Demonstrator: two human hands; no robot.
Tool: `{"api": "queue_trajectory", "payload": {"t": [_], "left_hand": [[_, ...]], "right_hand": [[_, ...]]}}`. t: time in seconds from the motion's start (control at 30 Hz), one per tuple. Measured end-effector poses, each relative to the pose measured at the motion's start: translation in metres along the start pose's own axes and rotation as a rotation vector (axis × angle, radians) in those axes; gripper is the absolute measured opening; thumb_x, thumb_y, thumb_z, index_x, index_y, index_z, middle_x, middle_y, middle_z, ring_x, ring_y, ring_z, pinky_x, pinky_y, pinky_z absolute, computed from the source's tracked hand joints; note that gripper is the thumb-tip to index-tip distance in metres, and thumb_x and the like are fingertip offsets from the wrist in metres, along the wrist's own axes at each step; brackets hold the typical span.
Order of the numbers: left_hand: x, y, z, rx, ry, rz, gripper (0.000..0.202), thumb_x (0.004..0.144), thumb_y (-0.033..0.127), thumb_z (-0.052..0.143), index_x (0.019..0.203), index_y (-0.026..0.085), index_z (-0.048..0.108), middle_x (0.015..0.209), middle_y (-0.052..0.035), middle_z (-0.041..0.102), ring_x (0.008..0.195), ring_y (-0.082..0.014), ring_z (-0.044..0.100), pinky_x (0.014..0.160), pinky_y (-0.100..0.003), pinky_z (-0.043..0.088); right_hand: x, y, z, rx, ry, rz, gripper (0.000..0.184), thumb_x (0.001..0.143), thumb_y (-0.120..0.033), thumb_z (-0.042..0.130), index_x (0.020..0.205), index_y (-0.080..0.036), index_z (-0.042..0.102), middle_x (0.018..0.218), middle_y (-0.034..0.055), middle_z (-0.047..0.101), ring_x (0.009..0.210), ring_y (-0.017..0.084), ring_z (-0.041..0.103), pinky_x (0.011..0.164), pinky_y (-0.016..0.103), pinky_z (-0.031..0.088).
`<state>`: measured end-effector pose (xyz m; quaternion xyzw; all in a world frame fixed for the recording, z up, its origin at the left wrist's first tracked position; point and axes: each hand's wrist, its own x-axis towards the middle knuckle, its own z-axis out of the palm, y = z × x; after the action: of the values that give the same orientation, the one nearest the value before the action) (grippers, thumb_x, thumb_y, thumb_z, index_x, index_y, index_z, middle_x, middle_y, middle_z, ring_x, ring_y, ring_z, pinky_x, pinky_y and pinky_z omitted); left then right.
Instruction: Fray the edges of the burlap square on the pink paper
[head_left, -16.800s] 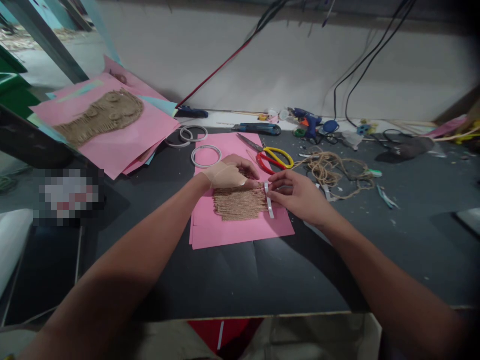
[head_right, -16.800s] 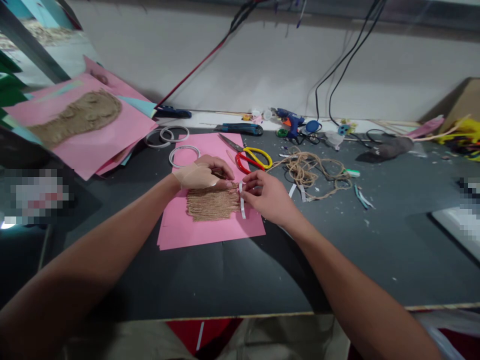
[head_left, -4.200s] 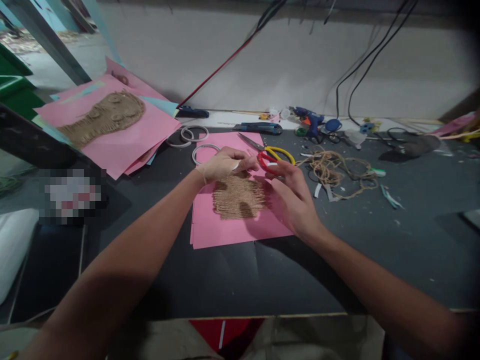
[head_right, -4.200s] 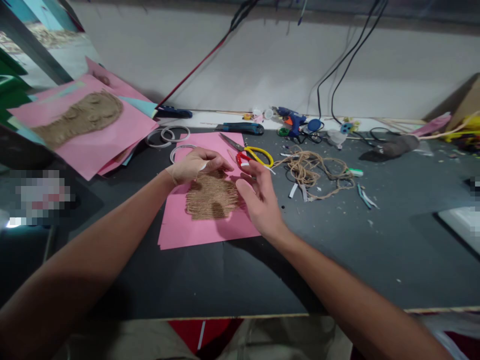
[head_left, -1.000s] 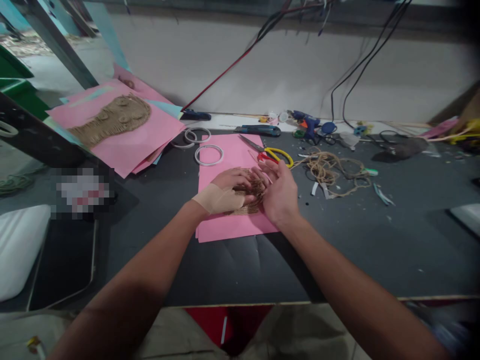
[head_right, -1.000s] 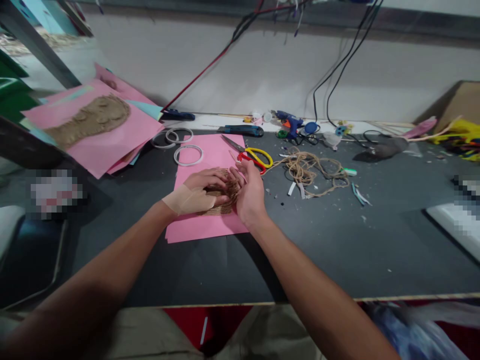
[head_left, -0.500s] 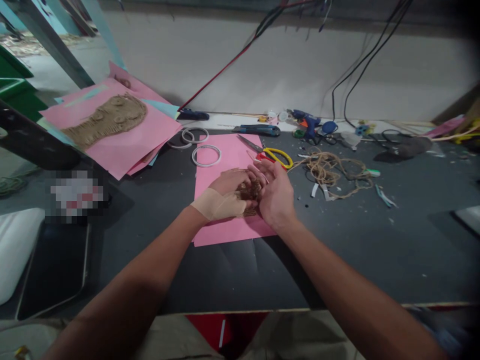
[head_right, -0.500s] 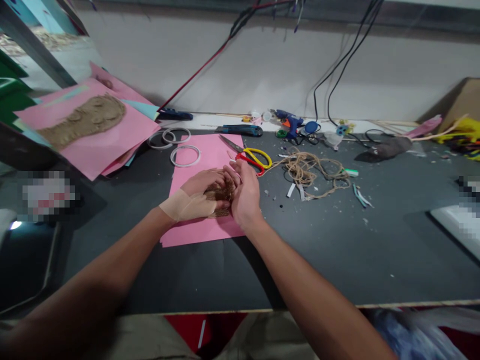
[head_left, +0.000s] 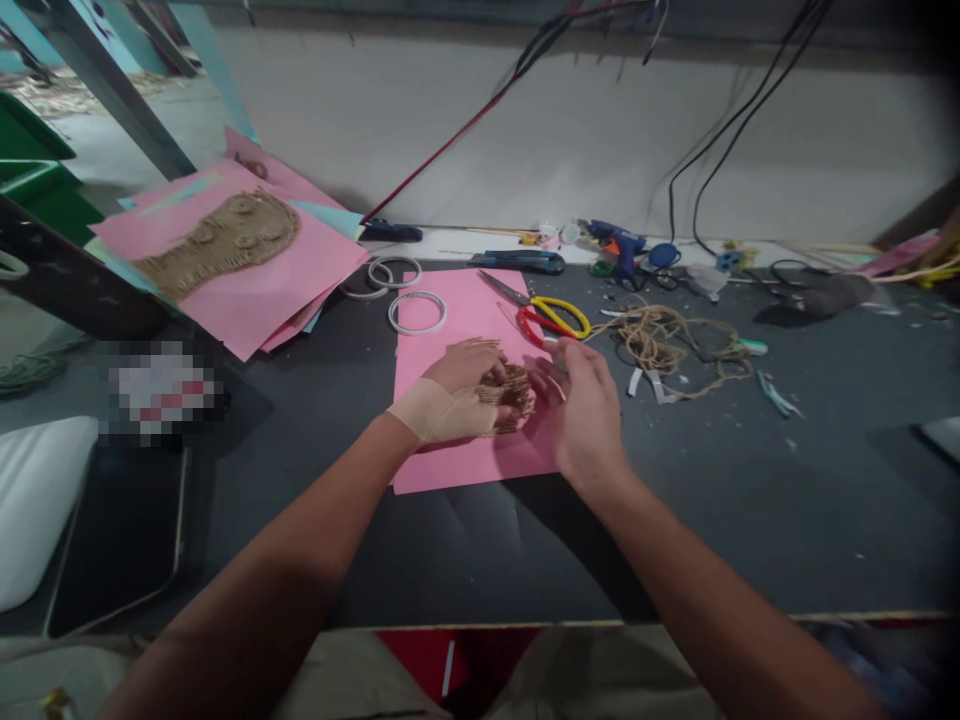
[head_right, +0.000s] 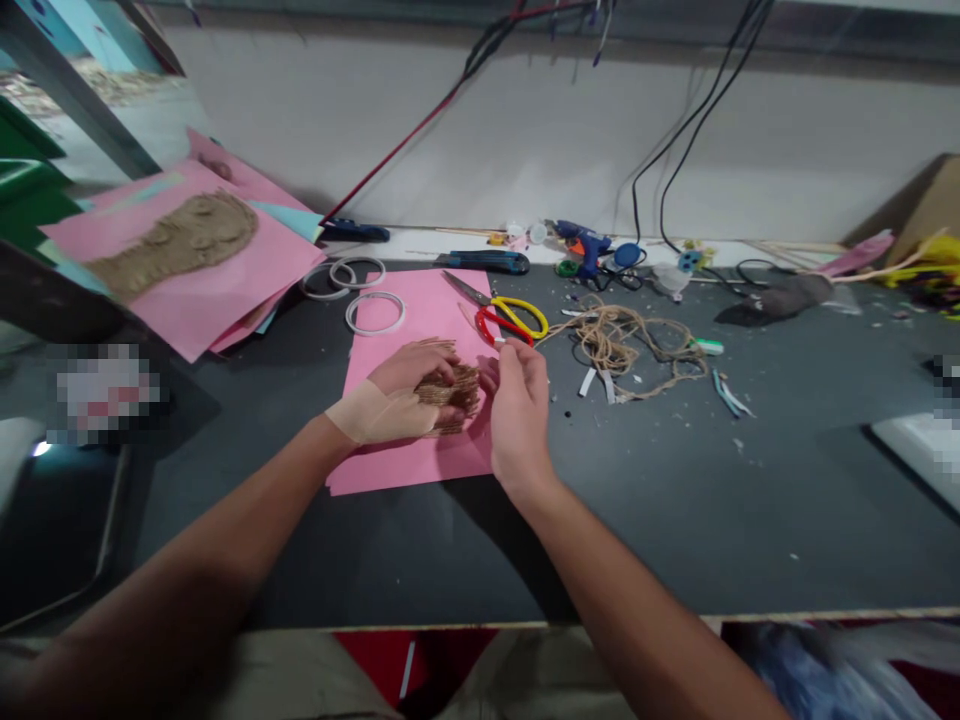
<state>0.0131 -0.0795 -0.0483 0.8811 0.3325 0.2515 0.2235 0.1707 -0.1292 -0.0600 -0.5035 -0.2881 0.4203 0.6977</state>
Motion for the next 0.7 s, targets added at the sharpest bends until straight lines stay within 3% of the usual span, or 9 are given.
{"api": "queue_trajectory", "payload": {"t": [0.27, 0.4, 0.47, 0.53, 0.6, 0.63, 0.7], "left_hand": [[-0.002, -0.004, 0.003, -0.033, 0.033, 0.028, 0.031, 0.066, 0.031, 0.087, 0.085, 0.022, 0.064, 0.11, -0.0094, 0.075, 0.123, -0.0316, 0.065, 0.118, -0.052, 0.044], [-0.003, -0.006, 0.003, -0.041, 0.033, 0.042, 0.033, 0.067, 0.035, 0.089, 0.085, 0.022, 0.064, 0.111, -0.0101, 0.074, 0.13, -0.0325, 0.061, 0.118, -0.051, 0.044], [-0.003, -0.006, 0.002, -0.045, 0.028, 0.044, 0.034, 0.07, 0.038, 0.089, 0.084, 0.021, 0.063, 0.111, -0.0112, 0.073, 0.128, -0.0318, 0.062, 0.117, -0.05, 0.044], [-0.003, -0.005, 0.0, -0.048, 0.015, 0.045, 0.032, 0.072, 0.036, 0.088, 0.083, 0.021, 0.063, 0.113, -0.0111, 0.073, 0.125, -0.0303, 0.063, 0.117, -0.048, 0.045], [-0.003, -0.005, -0.001, -0.04, -0.009, 0.054, 0.031, 0.072, 0.032, 0.088, 0.086, 0.021, 0.063, 0.116, -0.0115, 0.073, 0.13, -0.0314, 0.061, 0.12, -0.049, 0.042], [-0.003, -0.005, -0.001, -0.035, -0.015, 0.062, 0.032, 0.072, 0.032, 0.088, 0.089, 0.02, 0.064, 0.117, -0.0122, 0.073, 0.134, -0.0325, 0.059, 0.123, -0.049, 0.04], [-0.004, -0.004, -0.002, -0.024, -0.01, 0.078, 0.032, 0.073, 0.031, 0.086, 0.093, 0.019, 0.065, 0.118, -0.0137, 0.072, 0.138, -0.0341, 0.055, 0.124, -0.05, 0.037]], "right_hand": [[-0.004, -0.028, -0.006, -0.178, -0.134, -0.16, 0.031, 0.092, -0.055, 0.072, 0.117, -0.037, 0.068, 0.137, 0.0019, 0.065, 0.115, 0.025, 0.069, 0.101, 0.05, 0.059], [0.01, -0.049, -0.023, -0.31, -0.328, -0.088, 0.052, 0.094, -0.066, 0.065, 0.139, -0.04, 0.063, 0.142, 0.0064, 0.063, 0.1, 0.027, 0.073, 0.081, 0.051, 0.066], [0.011, -0.056, -0.031, -0.379, -0.443, -0.045, 0.063, 0.095, -0.072, 0.059, 0.15, -0.042, 0.056, 0.145, 0.0077, 0.062, 0.112, 0.032, 0.07, 0.088, 0.057, 0.064], [0.007, -0.059, -0.034, -0.438, -0.518, -0.059, 0.067, 0.093, -0.072, 0.063, 0.151, -0.04, 0.057, 0.149, 0.0075, 0.061, 0.133, 0.035, 0.061, 0.112, 0.063, 0.051], [0.0, -0.058, -0.032, -0.452, -0.543, -0.098, 0.065, 0.091, -0.072, 0.065, 0.146, -0.037, 0.062, 0.153, 0.0064, 0.058, 0.148, 0.034, 0.047, 0.128, 0.062, 0.028], [-0.003, -0.056, -0.03, -0.438, -0.542, -0.112, 0.064, 0.092, -0.072, 0.065, 0.145, -0.036, 0.063, 0.156, 0.0059, 0.057, 0.153, 0.033, 0.041, 0.131, 0.061, 0.021], [-0.008, -0.052, -0.026, -0.405, -0.531, -0.117, 0.065, 0.093, -0.074, 0.061, 0.145, -0.036, 0.062, 0.16, 0.0057, 0.052, 0.157, 0.033, 0.035, 0.131, 0.061, 0.019]]}}
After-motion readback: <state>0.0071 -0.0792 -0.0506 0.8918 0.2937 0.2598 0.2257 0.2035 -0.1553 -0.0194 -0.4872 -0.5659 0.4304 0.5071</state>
